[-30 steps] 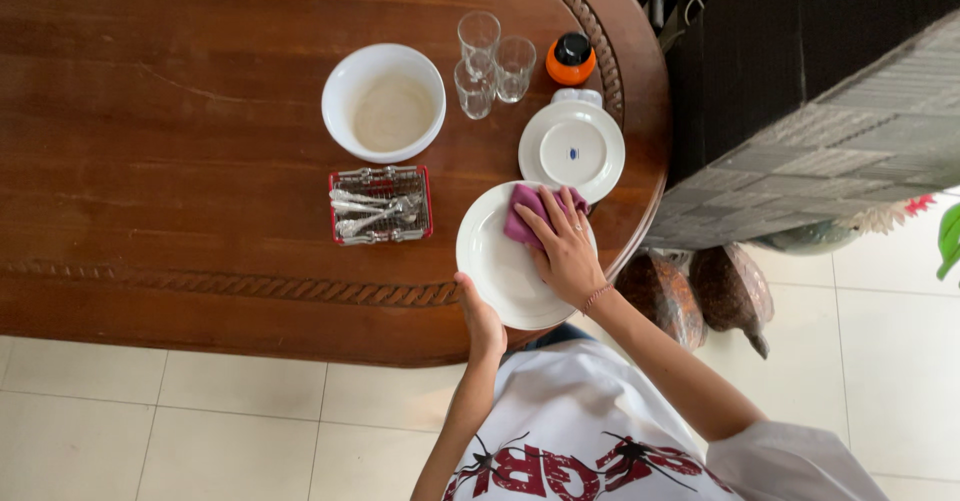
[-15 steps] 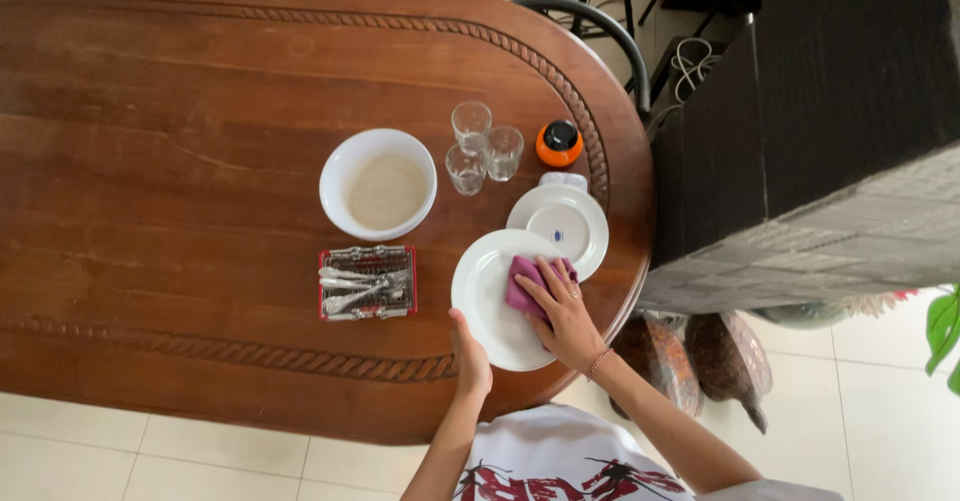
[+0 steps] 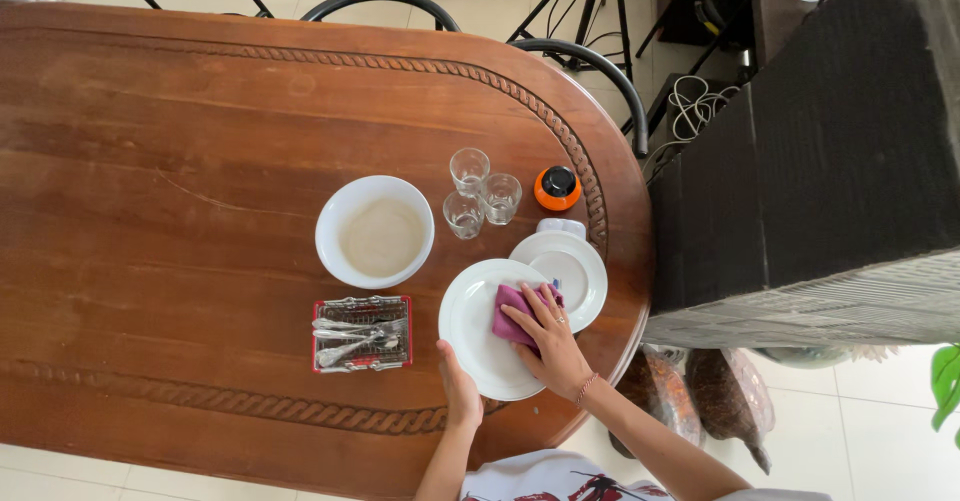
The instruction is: The person wipes a white plate with a purple cloth, then wipes a metal cutlery basket and individual forks and spoons. The person places the cleaned items back on the table.
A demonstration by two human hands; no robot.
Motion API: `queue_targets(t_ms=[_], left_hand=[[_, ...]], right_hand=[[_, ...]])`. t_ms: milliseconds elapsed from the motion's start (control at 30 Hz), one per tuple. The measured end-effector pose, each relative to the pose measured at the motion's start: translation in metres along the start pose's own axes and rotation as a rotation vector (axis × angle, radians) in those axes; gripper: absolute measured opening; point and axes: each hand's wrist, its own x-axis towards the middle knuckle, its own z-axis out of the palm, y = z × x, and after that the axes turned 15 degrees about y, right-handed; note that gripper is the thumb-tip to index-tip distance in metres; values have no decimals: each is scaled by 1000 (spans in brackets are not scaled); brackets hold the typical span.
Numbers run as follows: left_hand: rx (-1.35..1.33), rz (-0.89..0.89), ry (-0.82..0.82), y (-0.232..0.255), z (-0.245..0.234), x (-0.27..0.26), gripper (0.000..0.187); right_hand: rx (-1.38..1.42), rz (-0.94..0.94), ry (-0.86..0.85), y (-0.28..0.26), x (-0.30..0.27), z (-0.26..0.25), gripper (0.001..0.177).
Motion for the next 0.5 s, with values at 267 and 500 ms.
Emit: queue_targets(t_ms=[267, 500], left_hand=[[17, -65, -77, 25, -8, 20, 81], [72, -60, -135, 52, -19, 25, 80]], right_hand=[[11, 19, -33, -37, 5, 26, 71], [17, 77, -59, -54, 12, 33, 67]])
